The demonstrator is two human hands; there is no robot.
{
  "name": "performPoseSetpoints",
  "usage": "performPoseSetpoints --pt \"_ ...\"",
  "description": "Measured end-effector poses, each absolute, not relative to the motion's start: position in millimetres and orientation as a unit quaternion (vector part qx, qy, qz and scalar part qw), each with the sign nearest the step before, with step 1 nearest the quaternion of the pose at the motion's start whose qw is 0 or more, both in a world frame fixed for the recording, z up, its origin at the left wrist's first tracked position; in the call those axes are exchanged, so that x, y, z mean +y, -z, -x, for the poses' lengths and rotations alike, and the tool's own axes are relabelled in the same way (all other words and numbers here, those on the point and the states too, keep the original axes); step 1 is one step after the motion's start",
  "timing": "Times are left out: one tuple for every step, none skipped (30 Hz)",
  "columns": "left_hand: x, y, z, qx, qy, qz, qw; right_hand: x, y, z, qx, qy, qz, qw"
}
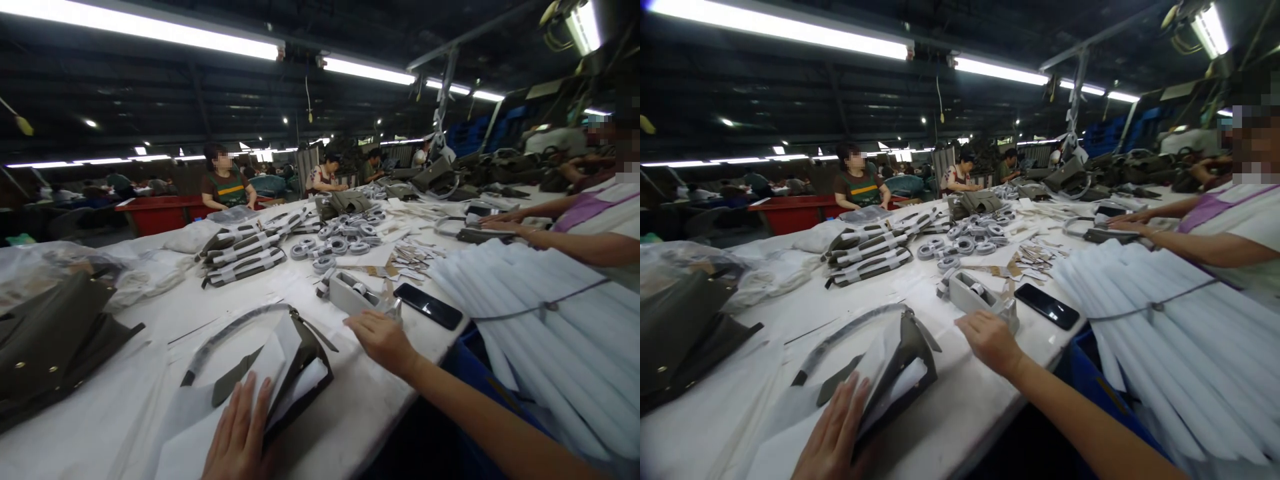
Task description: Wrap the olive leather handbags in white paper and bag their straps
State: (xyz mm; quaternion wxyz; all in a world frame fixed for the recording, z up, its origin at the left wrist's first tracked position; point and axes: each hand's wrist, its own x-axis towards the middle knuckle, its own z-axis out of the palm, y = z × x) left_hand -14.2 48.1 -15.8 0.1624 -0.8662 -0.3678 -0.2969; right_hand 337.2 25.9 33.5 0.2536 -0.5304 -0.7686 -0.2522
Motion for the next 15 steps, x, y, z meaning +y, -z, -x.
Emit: performPoseSetpoints --pt "48.9 16.9 14.8 -0.365 0.296 0.867 0.164 21.8 -47.4 -346.9 -0.739 0.279 0.551 0.269" --pt "48.6 17.0 14.6 -0.366 0.294 0.868 0.164 19.0 -61.4 -358.7 -0.705 0.31 0.574 0.28" --pt "47.6 16.4 13.7 -0.368 0.292 0.868 0.161 17.7 -74.3 -371.8 -0.667 0.333 0.604 0.281" --pt "46.0 15.2 12.3 -0.372 0.29 0.867 0.158 17.5 -85.3 -385.1 -0.63 0.345 0.64 0.273" --pt "44.2 13.9 10.5 -0.381 0.289 0.865 0.155 17.9 -93.8 -396.9 -0.602 0.347 0.669 0.264" --pt "42.5 12.6 8.7 -0.391 0.288 0.861 0.152 18.2 -99.5 -405.9 -0.585 0.345 0.687 0.256" --pt "41.0 11.4 7.0 -0.397 0.289 0.858 0.15 17.4 -102.2 -411.2 -0.578 0.341 0.697 0.253" --pt "40.0 10.4 5.6 -0.397 0.289 0.858 0.15 15.2 -102.1 -412.1 -0.582 0.334 0.695 0.259" --pt "39.2 9.4 4.5 -0.395 0.289 0.859 0.149 11.4 -99.2 -409.1 -0.599 0.322 0.682 0.27" --pt "38.7 8.5 3.8 -0.397 0.289 0.859 0.146 6.0 -93.6 -402.8 -0.624 0.3 0.663 0.284" --pt "38.2 7.3 3.2 -0.401 0.289 0.858 0.141 -0.3 -85.5 -394.6 -0.656 0.268 0.641 0.295" --pt "37.8 6.0 2.7 -0.409 0.288 0.855 0.134 -6.9 -75.2 -385.7 -0.689 0.23 0.618 0.301" --pt "37.2 4.4 2.2 -0.418 0.287 0.853 0.127 -12.9 -63.1 -377.5 -0.717 0.195 0.6 0.297" --pt "36.7 2.8 1.7 -0.425 0.286 0.85 0.123 -17.6 -49.6 -370.7 -0.736 0.171 0.591 0.284" --pt "36.1 1.1 1.2 -0.427 0.286 0.849 0.121 -20.8 -35.5 -365.8 -0.744 0.162 0.592 0.265"
